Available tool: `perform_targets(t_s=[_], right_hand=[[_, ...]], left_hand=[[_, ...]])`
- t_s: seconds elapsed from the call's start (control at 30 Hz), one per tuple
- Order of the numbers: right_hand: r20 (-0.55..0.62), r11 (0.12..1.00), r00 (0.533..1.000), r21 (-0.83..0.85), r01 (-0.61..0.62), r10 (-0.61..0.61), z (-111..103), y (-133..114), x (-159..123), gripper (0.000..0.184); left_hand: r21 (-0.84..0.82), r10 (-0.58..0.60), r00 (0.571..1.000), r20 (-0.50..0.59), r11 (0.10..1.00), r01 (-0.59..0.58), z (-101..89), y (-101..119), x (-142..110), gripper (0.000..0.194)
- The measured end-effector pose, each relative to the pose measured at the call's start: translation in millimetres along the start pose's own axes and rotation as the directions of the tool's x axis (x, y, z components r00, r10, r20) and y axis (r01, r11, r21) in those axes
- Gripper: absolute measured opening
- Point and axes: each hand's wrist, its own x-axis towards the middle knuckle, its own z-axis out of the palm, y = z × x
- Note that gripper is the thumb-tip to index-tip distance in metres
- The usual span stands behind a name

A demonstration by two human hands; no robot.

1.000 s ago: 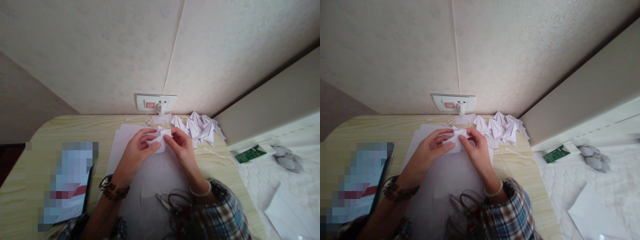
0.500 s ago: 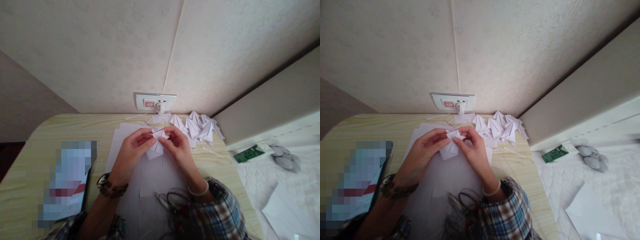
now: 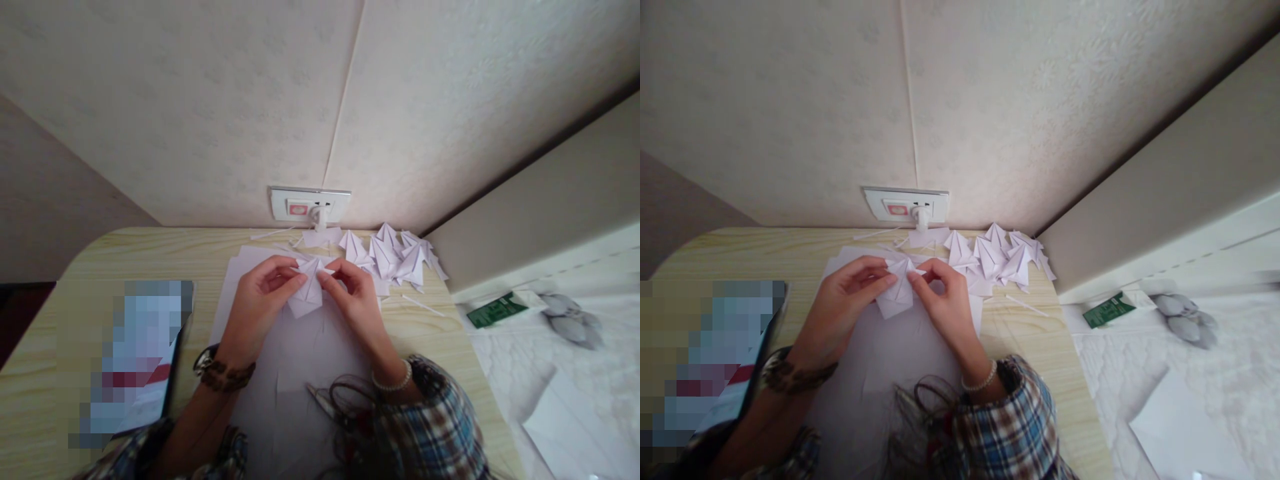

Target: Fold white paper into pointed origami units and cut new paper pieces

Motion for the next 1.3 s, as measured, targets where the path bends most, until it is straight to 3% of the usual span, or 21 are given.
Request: perform_targets(t_s=[0.17,0.27,0.37,0.57,1.03,1.3], right_hand=[[0.007,0.999,1.0,-0.025,0.031,-0.031,-3,1,2,0.021],[0.026,0.999,0.999,-0.015,0.045,-0.045,-4,2,4,0.022],[0.06,0.998,0.997,0.009,0.056,-0.057,-4,3,4,0.023],[0.13,0.997,0.989,0.027,0.074,-0.076,-2,8,2,0.018],[0.114,0.984,0.99,-0.144,0.102,-0.086,-10,18,5,0.029],[0.128,0.955,0.99,-0.282,0.088,-0.054,-6,24,8,0.028]], left_hand=[[0.057,0.016,0.999,0.032,0.998,-0.017,-2.3,-2,1,0.035],[0.111,0.034,0.999,0.039,0.993,-0.038,-3.7,-2,0,0.026],[0.166,0.057,0.998,0.007,0.985,-0.057,-4.3,-2,-1,0.017],[0.222,0.114,0.99,-0.086,0.971,-0.093,-2.5,-6,-1,0.03],[0.312,0.077,0.995,0.063,0.946,-0.093,-2.7,-9,1,0.034],[0.41,0.098,0.994,0.05,0.905,-0.111,-1.1,-17,3,0.033]])
